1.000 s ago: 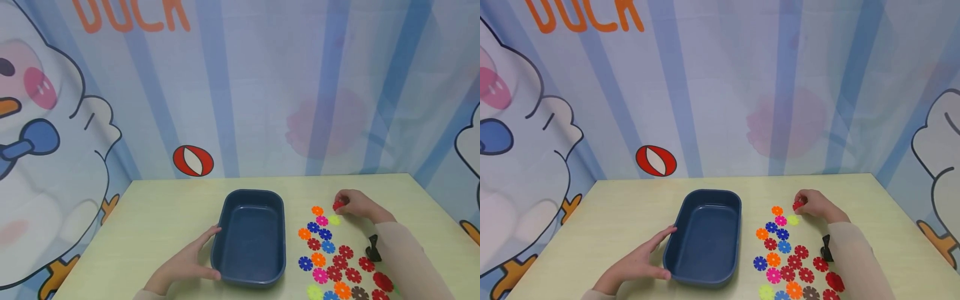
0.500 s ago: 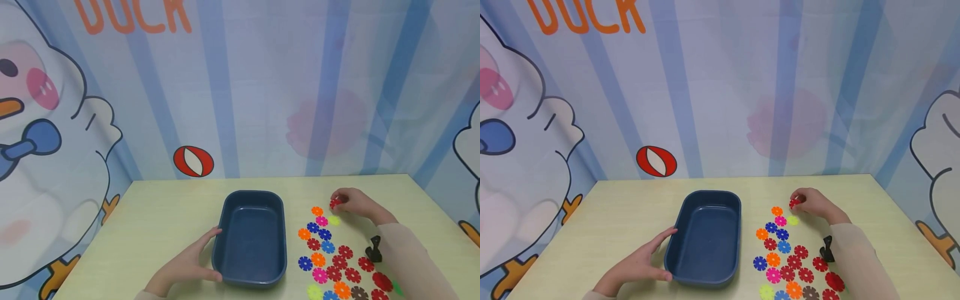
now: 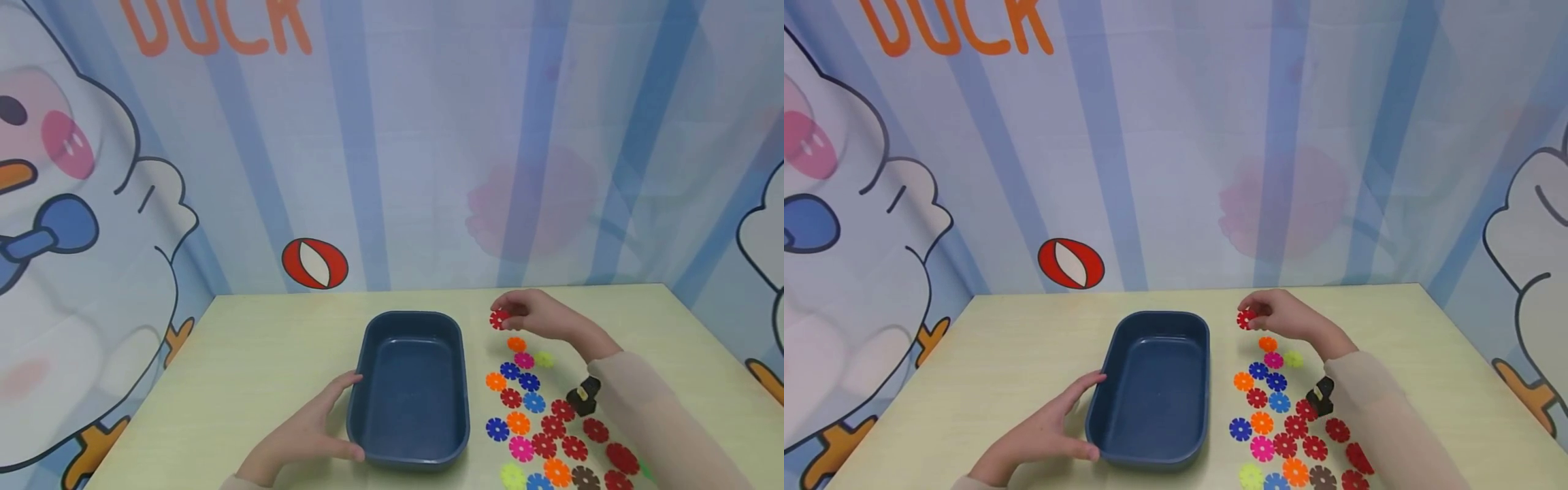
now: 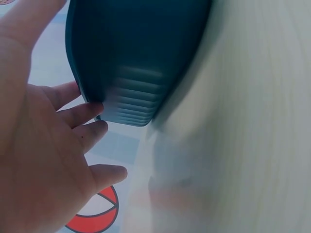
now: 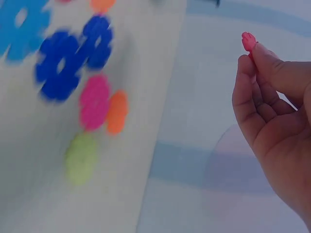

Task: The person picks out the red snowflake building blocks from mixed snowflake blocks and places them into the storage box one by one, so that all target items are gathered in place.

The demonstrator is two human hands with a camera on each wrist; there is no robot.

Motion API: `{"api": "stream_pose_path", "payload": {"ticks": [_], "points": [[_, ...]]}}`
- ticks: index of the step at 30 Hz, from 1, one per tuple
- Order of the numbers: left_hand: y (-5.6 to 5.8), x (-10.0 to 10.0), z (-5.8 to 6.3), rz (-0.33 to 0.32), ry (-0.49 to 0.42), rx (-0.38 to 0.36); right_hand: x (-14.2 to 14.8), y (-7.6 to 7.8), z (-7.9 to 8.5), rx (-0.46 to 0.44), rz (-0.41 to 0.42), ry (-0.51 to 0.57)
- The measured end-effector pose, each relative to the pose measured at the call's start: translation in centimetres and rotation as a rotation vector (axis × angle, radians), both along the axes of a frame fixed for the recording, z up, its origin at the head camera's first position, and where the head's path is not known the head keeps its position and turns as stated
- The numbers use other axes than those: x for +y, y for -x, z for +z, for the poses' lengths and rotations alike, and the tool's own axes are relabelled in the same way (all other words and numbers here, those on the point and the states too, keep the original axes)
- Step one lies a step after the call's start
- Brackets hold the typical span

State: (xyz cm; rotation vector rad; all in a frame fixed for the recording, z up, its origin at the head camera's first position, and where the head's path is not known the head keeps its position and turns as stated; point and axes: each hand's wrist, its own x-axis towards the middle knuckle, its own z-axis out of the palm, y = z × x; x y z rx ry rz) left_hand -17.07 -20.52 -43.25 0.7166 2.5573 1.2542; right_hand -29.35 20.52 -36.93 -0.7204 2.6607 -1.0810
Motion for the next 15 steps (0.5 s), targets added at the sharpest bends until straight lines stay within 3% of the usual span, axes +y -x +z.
{"api": "stream_pose_path", "payload": {"ticks": [7, 15], "points": [[-0.1, 0.2, 0.0, -0.010, 0.008, 0.039, -5.0, -1.3, 1.3, 0.015, 0.114, 0.023], [-0.2, 0.4, 0.1, -0.007, 0.003, 0.010, -9.8, -3.3, 0.9, 0.031, 0.276, 0.027]]}}
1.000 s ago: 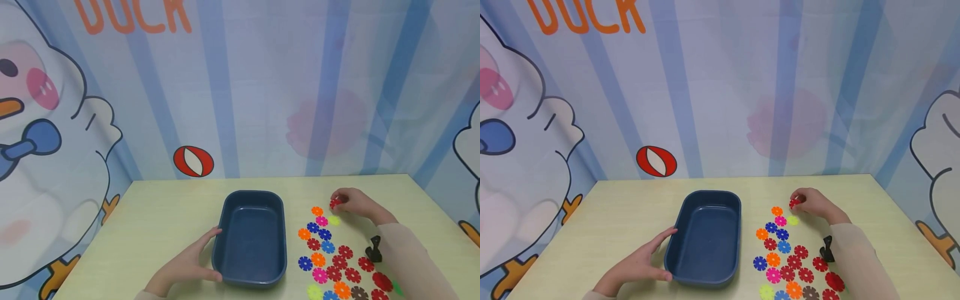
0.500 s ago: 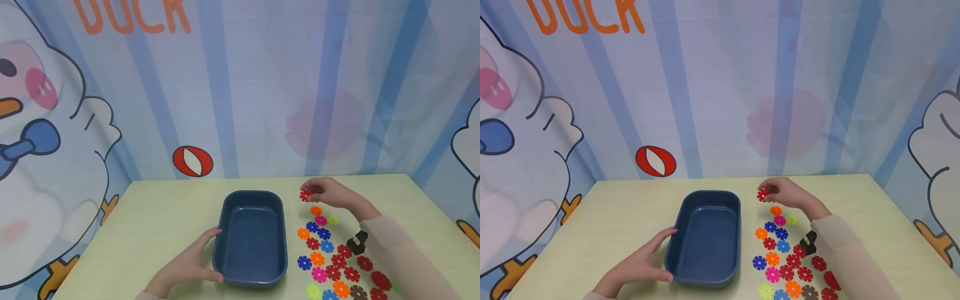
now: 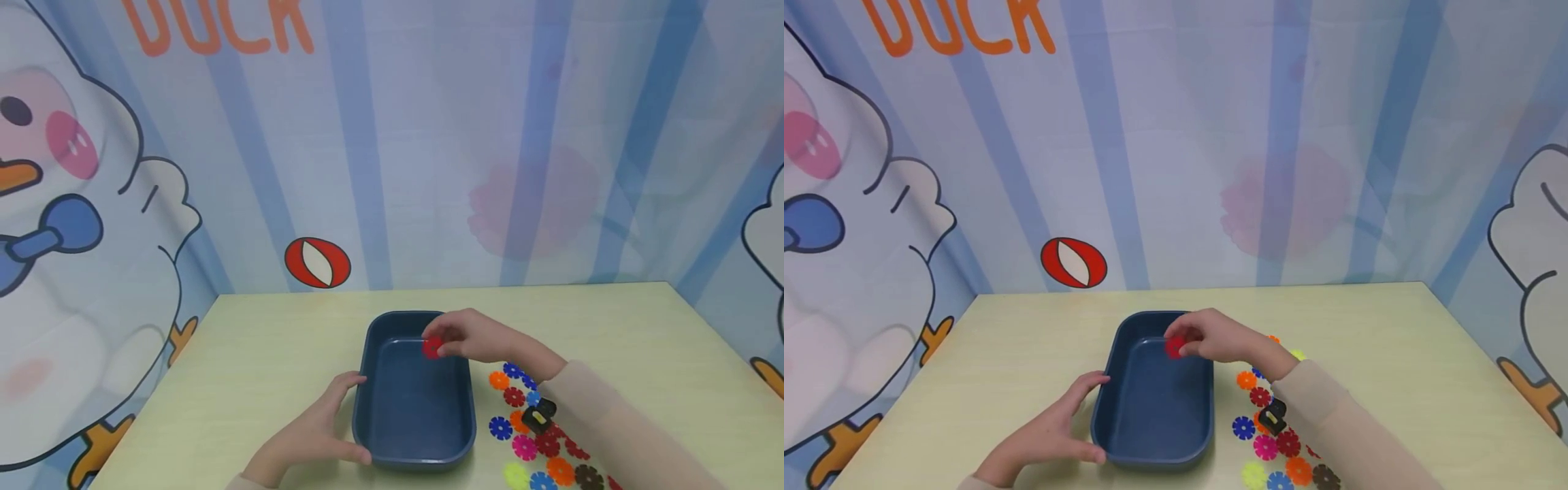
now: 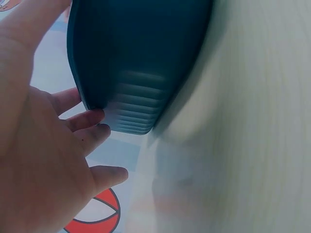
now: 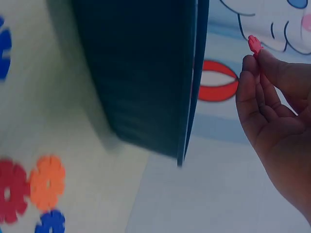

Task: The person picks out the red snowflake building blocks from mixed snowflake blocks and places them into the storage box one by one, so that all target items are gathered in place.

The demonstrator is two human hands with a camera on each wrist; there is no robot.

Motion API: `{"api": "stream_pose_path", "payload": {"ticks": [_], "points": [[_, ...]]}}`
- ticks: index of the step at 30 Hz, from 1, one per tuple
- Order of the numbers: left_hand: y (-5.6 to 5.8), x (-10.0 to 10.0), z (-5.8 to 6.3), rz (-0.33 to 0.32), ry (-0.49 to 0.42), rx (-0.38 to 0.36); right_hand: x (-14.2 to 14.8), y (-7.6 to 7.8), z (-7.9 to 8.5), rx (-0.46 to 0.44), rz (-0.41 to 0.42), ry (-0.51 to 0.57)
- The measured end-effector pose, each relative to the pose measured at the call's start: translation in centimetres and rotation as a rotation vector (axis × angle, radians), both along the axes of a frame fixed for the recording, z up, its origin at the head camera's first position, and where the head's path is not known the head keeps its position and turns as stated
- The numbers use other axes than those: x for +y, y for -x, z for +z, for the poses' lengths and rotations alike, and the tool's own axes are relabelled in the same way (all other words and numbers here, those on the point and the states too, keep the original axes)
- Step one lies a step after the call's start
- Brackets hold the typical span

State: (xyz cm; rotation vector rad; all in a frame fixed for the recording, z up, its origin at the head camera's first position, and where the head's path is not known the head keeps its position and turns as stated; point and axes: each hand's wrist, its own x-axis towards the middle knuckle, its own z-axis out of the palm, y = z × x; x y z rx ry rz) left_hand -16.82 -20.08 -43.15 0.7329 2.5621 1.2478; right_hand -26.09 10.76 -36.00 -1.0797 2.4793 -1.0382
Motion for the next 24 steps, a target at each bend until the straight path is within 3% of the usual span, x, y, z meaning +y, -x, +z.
{"api": "stream_pose_path", "payload": {"ticks": [6, 15, 19, 24], "points": [[0.0, 0.1, 0.1, -0.003, 0.002, 0.004, -2.0, -1.0, -0.9, -0.048, 0.065, 0.045], [0.0, -0.3, 0.1, -0.037, 0.005, 0.029, -3.9, -1.8, -2.7, -0.100, 0.091, 0.086], [0.1, -0.6, 0.1, -0.063, 0.000, 0.056, -4.6, -2.3, -3.0, -0.122, 0.115, 0.089], [0.1, -0.6, 0.2, -0.054, -0.005, 0.028, -5.6, -2.7, -3.5, -0.164, 0.129, 0.058]]}}
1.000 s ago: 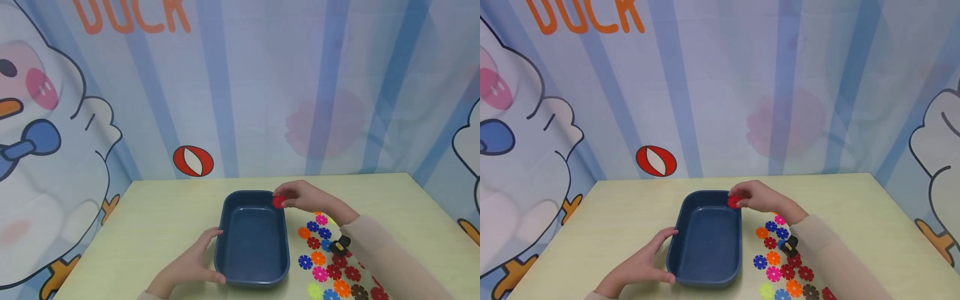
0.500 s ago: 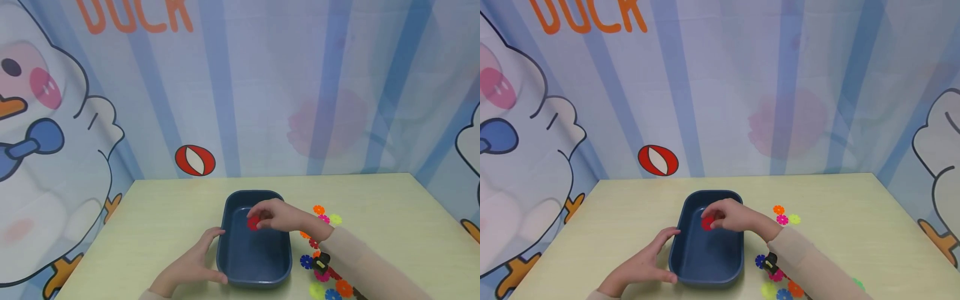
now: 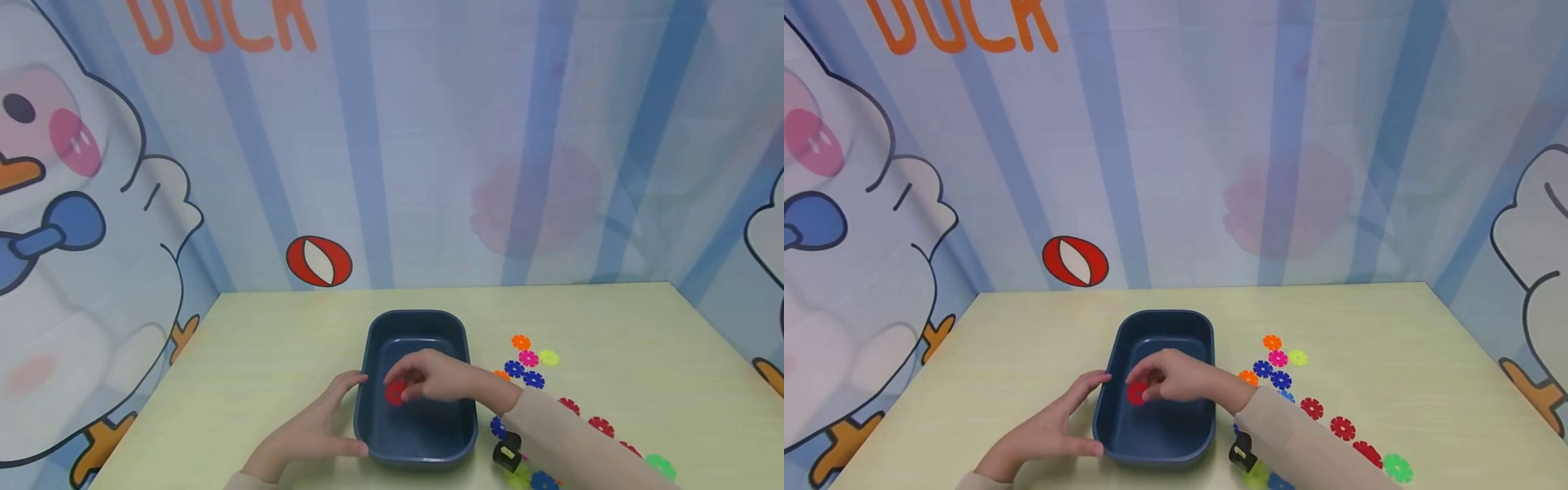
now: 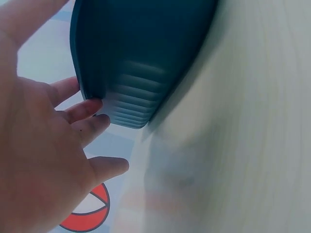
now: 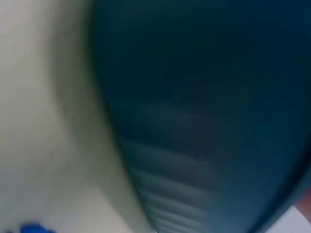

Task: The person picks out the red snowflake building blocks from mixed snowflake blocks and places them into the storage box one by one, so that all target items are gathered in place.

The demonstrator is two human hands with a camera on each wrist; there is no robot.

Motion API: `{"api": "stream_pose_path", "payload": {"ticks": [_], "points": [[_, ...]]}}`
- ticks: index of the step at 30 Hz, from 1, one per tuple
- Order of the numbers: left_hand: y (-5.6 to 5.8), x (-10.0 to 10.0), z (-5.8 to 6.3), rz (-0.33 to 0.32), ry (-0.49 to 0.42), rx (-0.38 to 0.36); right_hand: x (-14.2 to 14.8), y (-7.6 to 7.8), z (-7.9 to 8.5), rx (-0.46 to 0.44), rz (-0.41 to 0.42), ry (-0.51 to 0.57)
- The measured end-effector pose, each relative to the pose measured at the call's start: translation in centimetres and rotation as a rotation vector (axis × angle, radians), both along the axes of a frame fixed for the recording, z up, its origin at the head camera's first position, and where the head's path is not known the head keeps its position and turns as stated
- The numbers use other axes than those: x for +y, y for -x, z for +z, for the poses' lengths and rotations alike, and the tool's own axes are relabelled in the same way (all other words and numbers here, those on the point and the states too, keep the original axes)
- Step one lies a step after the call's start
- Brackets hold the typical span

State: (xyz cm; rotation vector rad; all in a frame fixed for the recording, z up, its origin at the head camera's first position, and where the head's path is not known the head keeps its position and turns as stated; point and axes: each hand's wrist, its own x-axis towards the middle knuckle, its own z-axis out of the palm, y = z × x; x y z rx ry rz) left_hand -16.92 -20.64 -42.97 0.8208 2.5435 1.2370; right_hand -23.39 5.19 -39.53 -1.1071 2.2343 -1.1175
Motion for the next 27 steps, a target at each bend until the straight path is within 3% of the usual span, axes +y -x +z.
{"api": "stream_pose_path", "payload": {"ticks": [5, 14, 22, 27], "points": [[-0.1, 0.0, -0.1, 0.014, -0.023, -0.030, -0.8, -0.3, -0.8, -0.050, 0.010, -0.030], [0.0, 0.2, -0.4, 0.006, -0.026, -0.012, -1.4, -1.0, -2.0, -0.076, 0.048, -0.087], [0.1, 0.3, -0.4, 0.023, -0.038, -0.111, -1.7, -1.1, -2.3, -0.098, 0.037, -0.099], [0.1, 0.3, -0.4, 0.020, -0.032, -0.133, -1.9, -1.3, -2.5, -0.106, 0.055, -0.107]]}}
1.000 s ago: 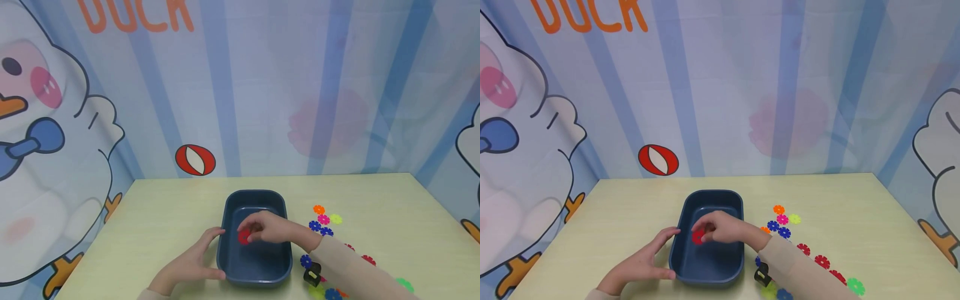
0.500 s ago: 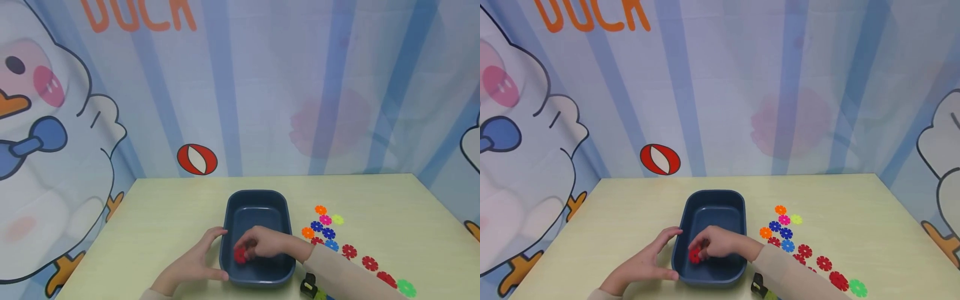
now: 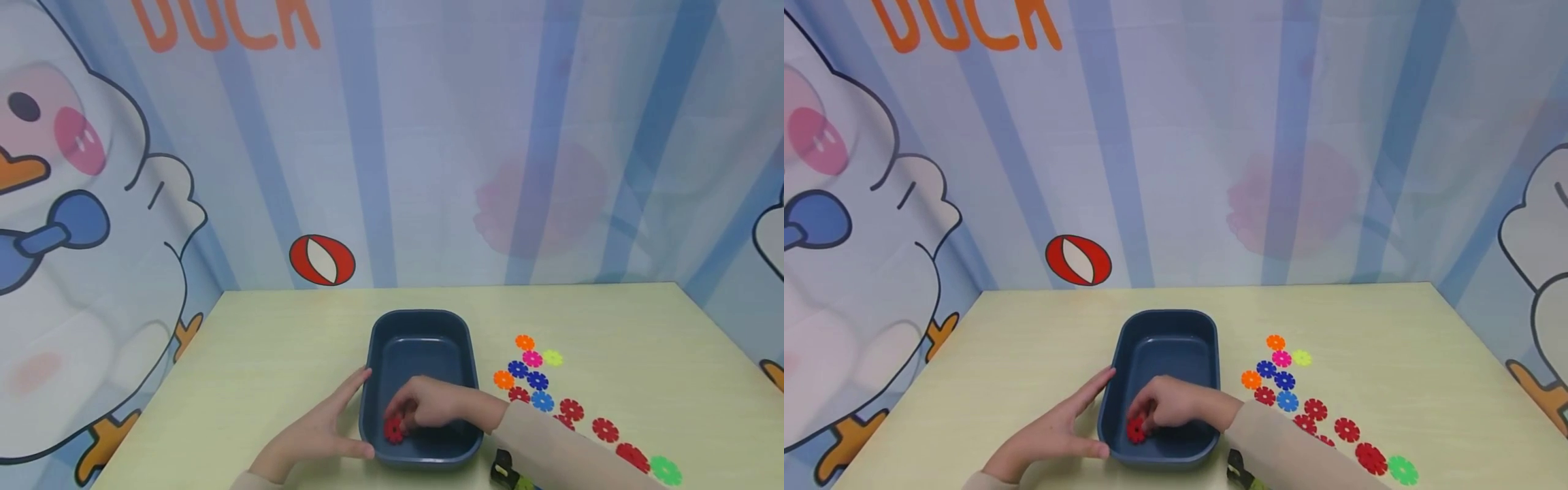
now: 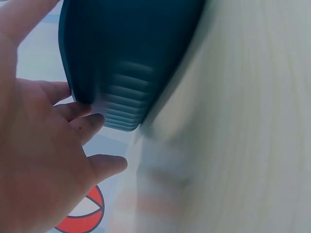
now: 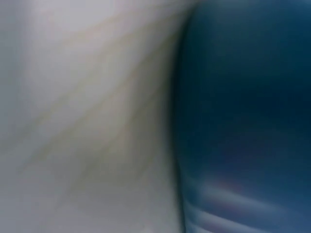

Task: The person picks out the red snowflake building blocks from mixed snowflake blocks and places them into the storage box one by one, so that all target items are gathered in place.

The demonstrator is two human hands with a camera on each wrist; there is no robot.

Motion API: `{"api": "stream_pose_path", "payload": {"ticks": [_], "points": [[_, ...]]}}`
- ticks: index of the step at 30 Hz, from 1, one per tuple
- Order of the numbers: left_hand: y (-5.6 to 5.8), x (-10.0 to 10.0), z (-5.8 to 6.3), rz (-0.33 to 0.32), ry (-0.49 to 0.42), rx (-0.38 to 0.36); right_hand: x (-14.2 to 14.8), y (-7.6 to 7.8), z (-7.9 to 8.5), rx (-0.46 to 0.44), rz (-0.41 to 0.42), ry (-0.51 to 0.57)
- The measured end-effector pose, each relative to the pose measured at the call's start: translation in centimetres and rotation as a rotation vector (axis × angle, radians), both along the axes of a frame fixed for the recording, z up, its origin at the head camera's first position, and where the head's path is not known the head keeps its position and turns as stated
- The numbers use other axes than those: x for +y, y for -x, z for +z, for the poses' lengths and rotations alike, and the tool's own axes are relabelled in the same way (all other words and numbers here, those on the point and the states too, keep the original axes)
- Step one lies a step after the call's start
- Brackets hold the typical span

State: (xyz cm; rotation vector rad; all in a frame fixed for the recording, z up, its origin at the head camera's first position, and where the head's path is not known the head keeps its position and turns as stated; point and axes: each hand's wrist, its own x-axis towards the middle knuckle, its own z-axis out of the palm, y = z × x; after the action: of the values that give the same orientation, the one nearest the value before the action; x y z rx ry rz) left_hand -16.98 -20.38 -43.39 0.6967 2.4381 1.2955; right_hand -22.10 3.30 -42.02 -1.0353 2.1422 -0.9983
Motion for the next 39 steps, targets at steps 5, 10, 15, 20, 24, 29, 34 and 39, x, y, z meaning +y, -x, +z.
{"api": "stream_pose_path", "payload": {"ticks": [5, 10, 15, 20, 24, 29, 34, 39], "points": [[-0.1, 0.1, 0.1, 0.010, 0.010, -0.020, 0.0, 0.0, -0.2, 0.006, 0.014, -0.014], [-0.1, 0.0, 0.2, 0.006, 0.020, -0.008, -0.1, 0.1, -0.4, 0.016, 0.004, -0.025], [-0.1, -0.1, 0.1, -0.006, 0.016, -0.001, -0.2, 0.1, -0.5, 0.029, -0.003, -0.032], [0.0, 0.0, -0.1, -0.008, 0.009, -0.008, -0.1, 0.1, -0.4, 0.047, 0.007, -0.032], [0.1, -0.1, -0.1, -0.015, 0.007, 0.001, 0.0, 0.1, -0.3, 0.070, 0.019, -0.021], [0.1, -0.2, 0.1, -0.021, 0.006, 0.005, 0.0, 0.2, -0.2, 0.064, 0.020, -0.019], [0.1, -0.2, 0.1, -0.015, 0.009, 0.000, 0.3, 0.4, 0.2, 0.020, 0.001, 0.002], [0.0, 0.0, 0.1, 0.005, 0.015, -0.025, 1.2, 0.6, 1.1, 0.005, -0.021, 0.026]]}}
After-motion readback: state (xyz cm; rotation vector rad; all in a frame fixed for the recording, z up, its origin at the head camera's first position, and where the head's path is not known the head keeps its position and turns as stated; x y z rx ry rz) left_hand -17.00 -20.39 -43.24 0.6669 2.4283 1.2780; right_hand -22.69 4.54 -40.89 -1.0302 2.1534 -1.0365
